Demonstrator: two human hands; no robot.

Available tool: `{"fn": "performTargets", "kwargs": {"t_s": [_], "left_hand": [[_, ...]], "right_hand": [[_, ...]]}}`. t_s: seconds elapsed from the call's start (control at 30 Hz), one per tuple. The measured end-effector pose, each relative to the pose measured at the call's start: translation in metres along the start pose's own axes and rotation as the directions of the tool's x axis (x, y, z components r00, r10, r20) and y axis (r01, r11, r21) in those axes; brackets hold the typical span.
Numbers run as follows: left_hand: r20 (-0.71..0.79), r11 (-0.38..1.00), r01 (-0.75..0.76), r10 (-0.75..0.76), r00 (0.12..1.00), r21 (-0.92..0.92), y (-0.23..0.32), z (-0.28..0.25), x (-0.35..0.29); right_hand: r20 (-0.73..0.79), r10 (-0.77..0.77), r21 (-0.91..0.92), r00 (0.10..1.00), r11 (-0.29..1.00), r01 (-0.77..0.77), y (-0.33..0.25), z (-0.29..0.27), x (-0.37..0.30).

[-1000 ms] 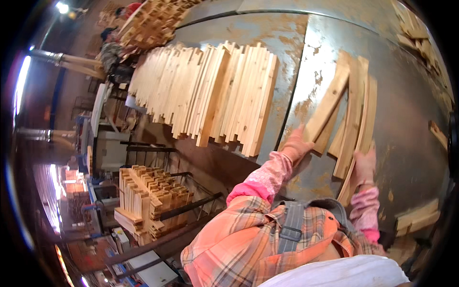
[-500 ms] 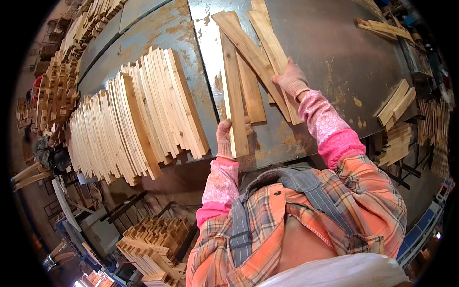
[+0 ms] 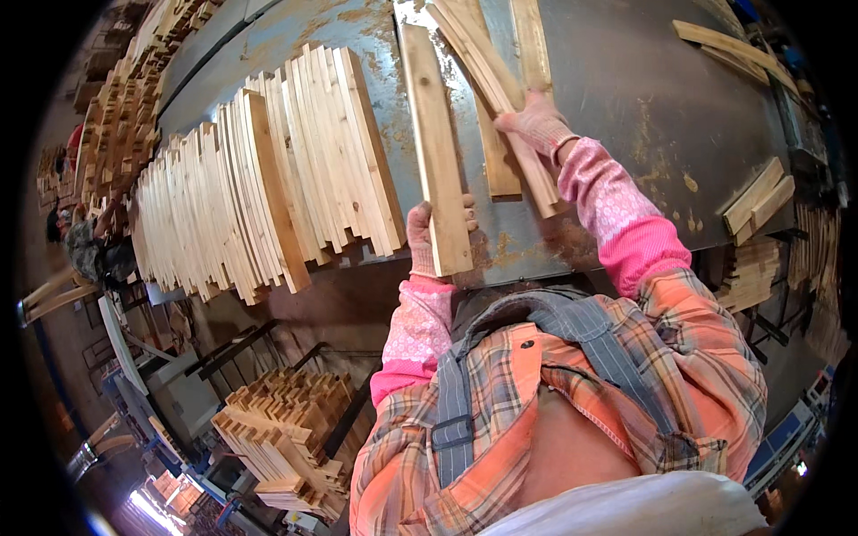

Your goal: The person repeatedly picks up small wooden planks from a pile on a metal table and stacks them into a neat vertical arrangement. The person handles the planks one at a time or in small groups, aligning them carefully on the growing stack.

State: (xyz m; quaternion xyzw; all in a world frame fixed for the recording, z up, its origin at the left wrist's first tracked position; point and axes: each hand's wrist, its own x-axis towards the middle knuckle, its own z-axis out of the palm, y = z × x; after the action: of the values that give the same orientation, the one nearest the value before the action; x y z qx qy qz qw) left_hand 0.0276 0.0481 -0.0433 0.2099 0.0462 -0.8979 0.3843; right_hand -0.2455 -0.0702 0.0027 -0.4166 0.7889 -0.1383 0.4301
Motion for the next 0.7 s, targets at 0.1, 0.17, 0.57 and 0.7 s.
{"fn": "performTargets", "kwargs": {"t_s": [0.1,0.17,0.57,0.7], "left_hand": [[-0.171,0.983,0.032,-0.001,0.985,0.179,0.017,0.003,0.003],[-0.335,0.729,0.019,0.292,0.896,0.684,0.02,-0.003,0.017],[-0.208,-0.27,0.53,0.707,0.676,0.804,-0.01,0.038,0.079],[-0.225,-0.28,0.554,0.704,0.673,0.784,-0.012,0.032,0.078]], "right_hand": [[0.203,-0.041,0.442,0.978,0.895,-0.054,-0.005,0.019,-0.026],[0.206,-0.173,0.474,0.963,0.879,0.057,-0.003,0.048,-0.034],[-0.115,0.021,-0.363,0.993,0.93,-0.062,-0.04,0.033,-0.007],[-0.194,-0.03,-0.447,0.981,0.892,-0.061,-0.018,0.064,0.012]]}}
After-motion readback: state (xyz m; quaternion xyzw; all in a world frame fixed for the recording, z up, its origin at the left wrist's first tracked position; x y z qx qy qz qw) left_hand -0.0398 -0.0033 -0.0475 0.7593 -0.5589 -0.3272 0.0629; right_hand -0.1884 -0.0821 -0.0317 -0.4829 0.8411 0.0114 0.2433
